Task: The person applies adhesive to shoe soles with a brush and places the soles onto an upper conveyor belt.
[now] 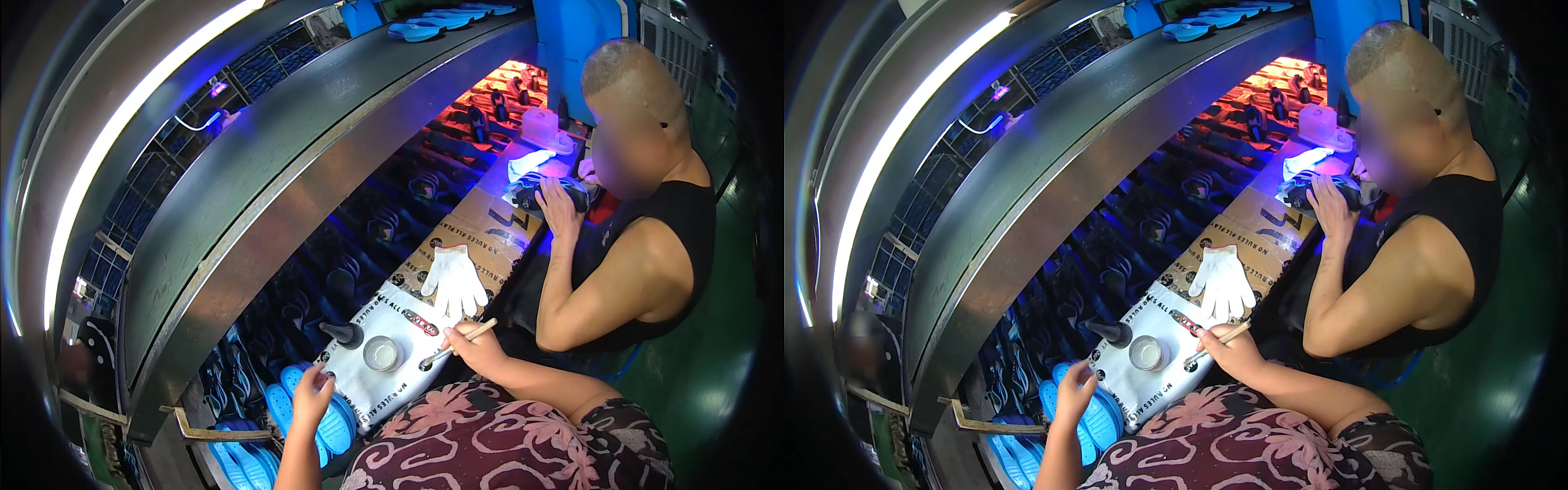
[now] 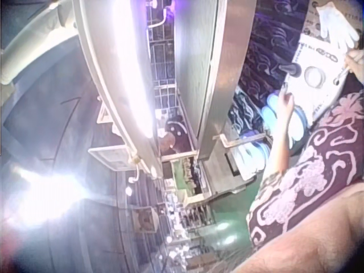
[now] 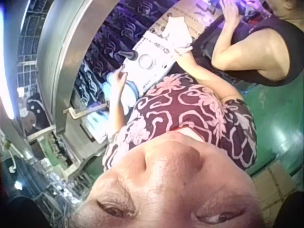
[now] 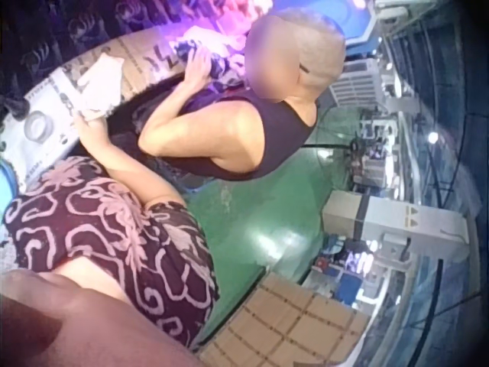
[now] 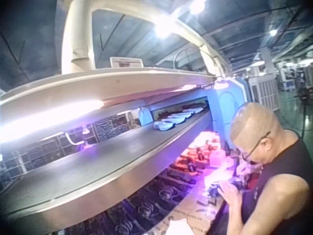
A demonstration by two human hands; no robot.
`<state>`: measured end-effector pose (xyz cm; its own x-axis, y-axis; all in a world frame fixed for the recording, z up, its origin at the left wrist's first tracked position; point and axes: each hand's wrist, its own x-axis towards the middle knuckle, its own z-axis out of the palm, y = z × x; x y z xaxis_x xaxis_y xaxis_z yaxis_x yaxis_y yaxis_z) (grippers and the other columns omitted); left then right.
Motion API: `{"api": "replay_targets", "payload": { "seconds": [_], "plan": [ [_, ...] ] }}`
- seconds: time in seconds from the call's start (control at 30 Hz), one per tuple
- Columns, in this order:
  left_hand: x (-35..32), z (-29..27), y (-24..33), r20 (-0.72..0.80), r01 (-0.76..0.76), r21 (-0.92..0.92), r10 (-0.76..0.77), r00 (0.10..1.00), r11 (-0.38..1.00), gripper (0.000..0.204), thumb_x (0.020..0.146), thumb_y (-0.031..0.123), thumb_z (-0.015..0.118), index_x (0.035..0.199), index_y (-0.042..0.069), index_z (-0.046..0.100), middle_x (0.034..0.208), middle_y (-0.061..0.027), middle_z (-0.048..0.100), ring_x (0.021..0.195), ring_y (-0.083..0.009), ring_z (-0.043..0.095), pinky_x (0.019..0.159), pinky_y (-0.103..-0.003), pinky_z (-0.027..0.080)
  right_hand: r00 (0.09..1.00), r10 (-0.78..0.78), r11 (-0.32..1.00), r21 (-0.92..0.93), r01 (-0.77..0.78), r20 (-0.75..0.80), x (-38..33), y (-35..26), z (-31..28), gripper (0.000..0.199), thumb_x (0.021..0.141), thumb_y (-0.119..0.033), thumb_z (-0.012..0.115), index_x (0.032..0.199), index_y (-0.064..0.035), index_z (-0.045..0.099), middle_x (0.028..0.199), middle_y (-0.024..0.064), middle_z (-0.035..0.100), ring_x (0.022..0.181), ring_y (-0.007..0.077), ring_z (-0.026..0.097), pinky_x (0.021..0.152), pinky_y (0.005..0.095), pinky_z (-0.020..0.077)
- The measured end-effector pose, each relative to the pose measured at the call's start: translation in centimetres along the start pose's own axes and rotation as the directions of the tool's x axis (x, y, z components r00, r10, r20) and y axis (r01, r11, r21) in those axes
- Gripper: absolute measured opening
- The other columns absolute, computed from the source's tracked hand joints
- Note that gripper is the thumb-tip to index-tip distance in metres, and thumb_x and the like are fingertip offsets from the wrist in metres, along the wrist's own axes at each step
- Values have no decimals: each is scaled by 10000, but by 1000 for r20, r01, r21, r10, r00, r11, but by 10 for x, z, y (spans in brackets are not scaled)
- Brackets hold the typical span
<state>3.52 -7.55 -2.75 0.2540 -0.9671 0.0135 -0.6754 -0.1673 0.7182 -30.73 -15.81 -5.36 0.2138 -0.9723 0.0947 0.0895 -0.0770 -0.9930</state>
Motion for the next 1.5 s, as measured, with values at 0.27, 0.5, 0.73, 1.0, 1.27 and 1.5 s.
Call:
{"api": "replay_targets", "payload": {
  "seconds": [0.27, 0.5, 0.73, 1.0, 1.27, 1.5],
  "plan": [
    [-87, -24, -106, -62, 312, 554, -335, 940, 772, 419, 708, 253, 618, 1041, 1, 580, 828, -197, 664, 772, -374, 643, 701, -442, 505, 981, 37, 994, -112, -16, 190, 6, -16, 50, 318, 919, -266, 565, 738, -24, 666, 689, 70, 641, 654, 150, 594, 630, 289, 464],
    [-75, -22, -91, -132, 343, 620, -337, 932, 706, 331, 708, 220, 599, 922, -26, 538, 766, -222, 640, 708, -392, 629, 672, -458, 499, 985, 39, 985, -170, -9, 170, 4, -5, 60, 331, 917, -291, 562, 723, -47, 672, 680, 71, 642, 652, 152, 595, 629, 294, 459],
    [-98, -8, -122, -68, 401, -690, -605, 793, 602, 365, 782, 78, 535, 1123, -24, 455, 995, -184, 610, 792, -328, 636, 706, -446, 534, 978, 112, 981, -173, -82, 174, -5, -9, 66, 315, 924, -272, 554, 738, -47, 673, 668, 51, 634, 646, 126, 572, 621, 287, 457],
    [-94, 2, -26, 238, 299, -949, -396, 887, 100, 513, 832, 141, 595, 1295, 69, 386, 1165, -95, 550, 985, -212, 566, 608, -315, 518, 987, 87, 988, -142, -68, 136, 4, -13, 64, 271, 924, -204, 547, 755, -26, 662, 631, 10, 571, 585, 77, 501, 558, 225, 407],
    [-65, 17, 35, -308, -32, -628, -210, 928, 778, 478, 794, 54, 610, 1215, -39, 403, 1081, -149, 568, 937, -208, 586, 867, -325, 461, 965, -80, 990, -91, 105, 249, 4, -66, 91, 331, 935, -216, 527, 700, -13, 641, 612, 34, 557, 612, 103, 512, 599, 249, 400],
    [-65, 25, 43, -378, -166, -523, -53, 924, 836, 441, 764, 21, 615, 1164, -56, 447, 1021, -144, 607, 919, -202, 601, 850, -312, 465, 723, -535, 741, -170, 650, 436, 5, -67, 114, 237, 846, -142, 602, 631, -49, 640, 599, 53, 579, 568, 223, 508, 638, 342, 392]
  ]
}}
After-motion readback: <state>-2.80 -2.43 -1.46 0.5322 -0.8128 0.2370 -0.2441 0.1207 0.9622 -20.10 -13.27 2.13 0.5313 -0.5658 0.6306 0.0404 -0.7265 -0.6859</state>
